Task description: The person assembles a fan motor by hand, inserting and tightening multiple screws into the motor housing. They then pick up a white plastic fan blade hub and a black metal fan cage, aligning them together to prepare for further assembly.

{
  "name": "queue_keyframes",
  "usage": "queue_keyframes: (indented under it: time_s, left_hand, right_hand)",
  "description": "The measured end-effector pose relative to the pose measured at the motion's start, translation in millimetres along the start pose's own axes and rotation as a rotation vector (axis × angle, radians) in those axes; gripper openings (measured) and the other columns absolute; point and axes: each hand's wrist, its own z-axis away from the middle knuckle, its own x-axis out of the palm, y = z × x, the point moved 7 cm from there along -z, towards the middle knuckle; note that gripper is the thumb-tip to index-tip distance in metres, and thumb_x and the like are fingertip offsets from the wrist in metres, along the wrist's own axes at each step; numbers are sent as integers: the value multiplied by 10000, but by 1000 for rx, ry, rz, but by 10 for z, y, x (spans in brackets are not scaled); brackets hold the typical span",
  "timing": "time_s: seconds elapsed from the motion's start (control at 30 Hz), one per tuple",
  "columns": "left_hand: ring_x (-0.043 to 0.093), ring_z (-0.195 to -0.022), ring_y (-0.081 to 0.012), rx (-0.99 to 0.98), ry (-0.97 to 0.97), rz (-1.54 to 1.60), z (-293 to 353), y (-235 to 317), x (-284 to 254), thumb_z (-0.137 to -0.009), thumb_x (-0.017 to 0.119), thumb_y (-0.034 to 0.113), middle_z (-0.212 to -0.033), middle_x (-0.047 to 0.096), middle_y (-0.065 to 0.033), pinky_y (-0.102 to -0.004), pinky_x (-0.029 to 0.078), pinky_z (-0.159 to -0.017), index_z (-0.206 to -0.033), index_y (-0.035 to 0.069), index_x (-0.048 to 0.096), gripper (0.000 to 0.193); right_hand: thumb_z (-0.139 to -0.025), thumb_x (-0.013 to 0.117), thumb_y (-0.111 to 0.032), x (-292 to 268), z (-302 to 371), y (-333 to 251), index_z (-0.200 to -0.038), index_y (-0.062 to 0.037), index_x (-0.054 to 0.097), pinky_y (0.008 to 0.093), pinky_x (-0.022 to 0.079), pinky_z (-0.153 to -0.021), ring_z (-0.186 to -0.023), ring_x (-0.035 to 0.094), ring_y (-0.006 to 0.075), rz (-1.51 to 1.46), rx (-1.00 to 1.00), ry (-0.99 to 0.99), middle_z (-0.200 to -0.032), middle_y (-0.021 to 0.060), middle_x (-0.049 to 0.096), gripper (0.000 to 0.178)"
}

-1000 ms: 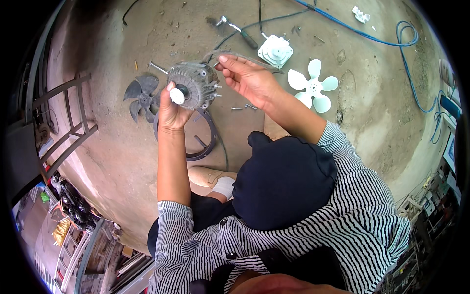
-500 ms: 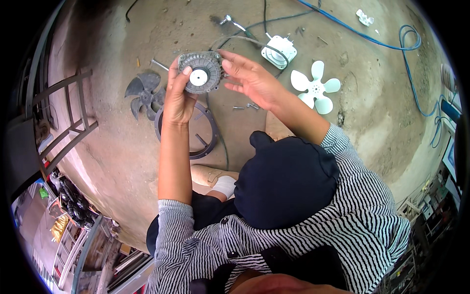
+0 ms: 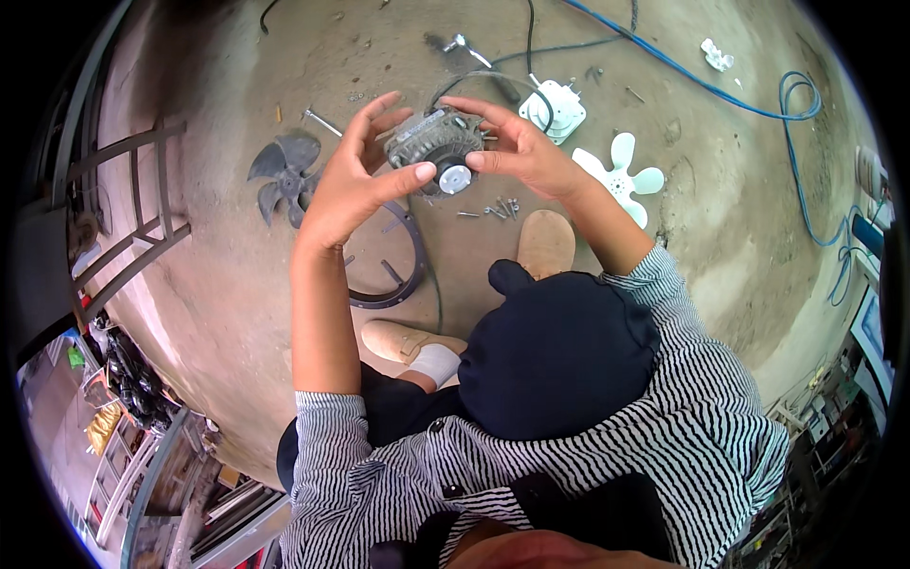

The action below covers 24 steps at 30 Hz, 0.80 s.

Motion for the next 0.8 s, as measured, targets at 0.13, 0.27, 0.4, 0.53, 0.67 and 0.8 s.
queue_keyframes:
  time_s: [0.13,0.27,0.4,0.53,0.67,0.8]
  left_hand:
    - [542,-1269,-235,-119,-72,-34,-7,-126,118,-769,826,150,-1367,575,-124,-363,449,-1045,-1434,8,505,752]
    - [559,-1242,-226,-196,-88,26,-34,-253,147,-777,819,138,-1356,583,-124,-348,450,-1035,-1433,2,501,742]
    - [581,-1196,-200,-203,-46,88,-2,-387,121,-794,801,111,-1302,618,-107,-330,456,-1009,-1409,23,520,682]
    - [551,-1225,-200,-214,-100,209,-28,-582,133,-813,768,95,-1325,596,-94,-328,431,-1024,-1459,69,462,716]
    - [568,-1208,-198,-205,-133,252,-30,-753,212,-826,755,75,-1321,592,-88,-319,448,-1015,-1487,77,417,742]
    - [600,-1173,-186,-242,-102,401,-26,-978,211,-849,733,68,-1301,601,-77,-303,493,-969,-1487,88,414,714]
  right_hand:
    - [-905,737,-186,75,5,-21,-1514,-52,427,380,408,-1120,-1340,483,220,35,-6,-114,-1502,97,478,696]
    - [-918,725,-198,64,46,-6,-1506,-59,438,377,420,-1108,-1343,489,222,84,-10,-101,-1510,94,477,668]
    - [-938,707,-225,77,24,10,-1501,-79,447,375,435,-1094,-1334,499,218,178,10,-110,-1512,74,484,637]
    - [-926,738,-260,41,83,58,-1524,-96,390,345,489,-981,-1231,555,186,220,124,-36,-1388,164,541,711]
    - [-922,753,-283,-42,135,181,-1525,-117,361,332,503,-905,-1137,586,179,306,124,42,-1271,212,572,738]
    - [-956,710,-298,-88,263,148,-1446,-81,469,330,507,-886,-1044,622,160,311,111,192,-1205,148,632,587]
